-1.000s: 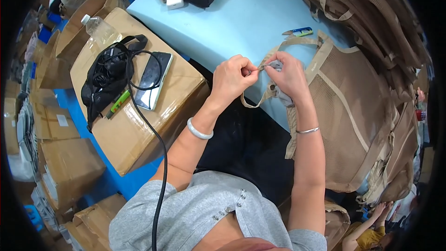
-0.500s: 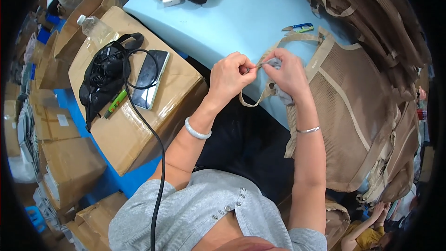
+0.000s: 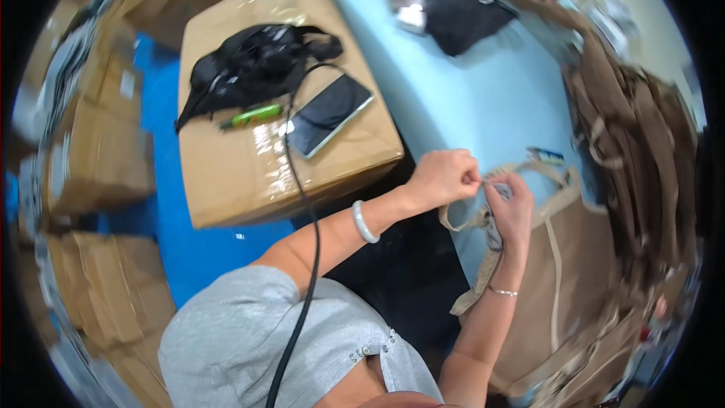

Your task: Applying finishing liquid to the straps and seams of mesh bags using a cloth.

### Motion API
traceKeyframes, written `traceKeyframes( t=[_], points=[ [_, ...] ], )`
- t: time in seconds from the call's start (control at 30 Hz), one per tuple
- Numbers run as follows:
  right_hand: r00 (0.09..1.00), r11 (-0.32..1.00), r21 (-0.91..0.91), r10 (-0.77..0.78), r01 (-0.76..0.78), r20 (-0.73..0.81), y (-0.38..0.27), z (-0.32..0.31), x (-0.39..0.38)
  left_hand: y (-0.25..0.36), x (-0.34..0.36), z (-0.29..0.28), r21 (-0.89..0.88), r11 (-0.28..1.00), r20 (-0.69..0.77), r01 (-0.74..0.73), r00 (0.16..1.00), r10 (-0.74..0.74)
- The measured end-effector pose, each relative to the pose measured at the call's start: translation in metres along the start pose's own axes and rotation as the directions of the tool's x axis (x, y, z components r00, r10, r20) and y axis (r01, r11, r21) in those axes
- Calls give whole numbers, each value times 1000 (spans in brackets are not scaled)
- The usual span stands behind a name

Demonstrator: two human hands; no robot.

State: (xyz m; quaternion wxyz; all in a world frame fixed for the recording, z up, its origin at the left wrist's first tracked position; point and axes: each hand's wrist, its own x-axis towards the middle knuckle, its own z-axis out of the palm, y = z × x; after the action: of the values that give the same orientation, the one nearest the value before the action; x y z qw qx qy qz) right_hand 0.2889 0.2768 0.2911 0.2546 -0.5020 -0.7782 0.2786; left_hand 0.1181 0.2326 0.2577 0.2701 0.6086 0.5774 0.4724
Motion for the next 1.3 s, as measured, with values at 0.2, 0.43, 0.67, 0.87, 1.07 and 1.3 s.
traceKeyframes(
  t=[0.2, 0.43, 0.67, 0.87, 1.07, 1.3],
  points=[
    [996, 992, -117, -62, 53, -68, 9, 14, 9, -12, -13, -1, 20, 1000, -82, -6, 997, 8],
    [999, 995, -96, 1, -5, -44, 8, 2, 9, -6, -2, 0, -23, 999, -57, -45, 997, 44],
    [998, 994, -106, -8, 14, 54, -2, 2, 15, -9, -3, 5, 21, 999, -105, -42, 993, 44],
    [994, 998, -30, -49, 52, 101, 2, 0, 12, -13, -2, 7, -10, 998, -111, -63, 992, 61],
    [995, 981, -169, 102, -99, 10, -11, -1, 9, -10, -5, 7, -28, 999, -53, -38, 998, 37],
    [998, 990, -133, 51, -46, 37, -4, 2, 9, -12, -7, 5, -22, 999, -72, -43, 997, 41]
  ],
)
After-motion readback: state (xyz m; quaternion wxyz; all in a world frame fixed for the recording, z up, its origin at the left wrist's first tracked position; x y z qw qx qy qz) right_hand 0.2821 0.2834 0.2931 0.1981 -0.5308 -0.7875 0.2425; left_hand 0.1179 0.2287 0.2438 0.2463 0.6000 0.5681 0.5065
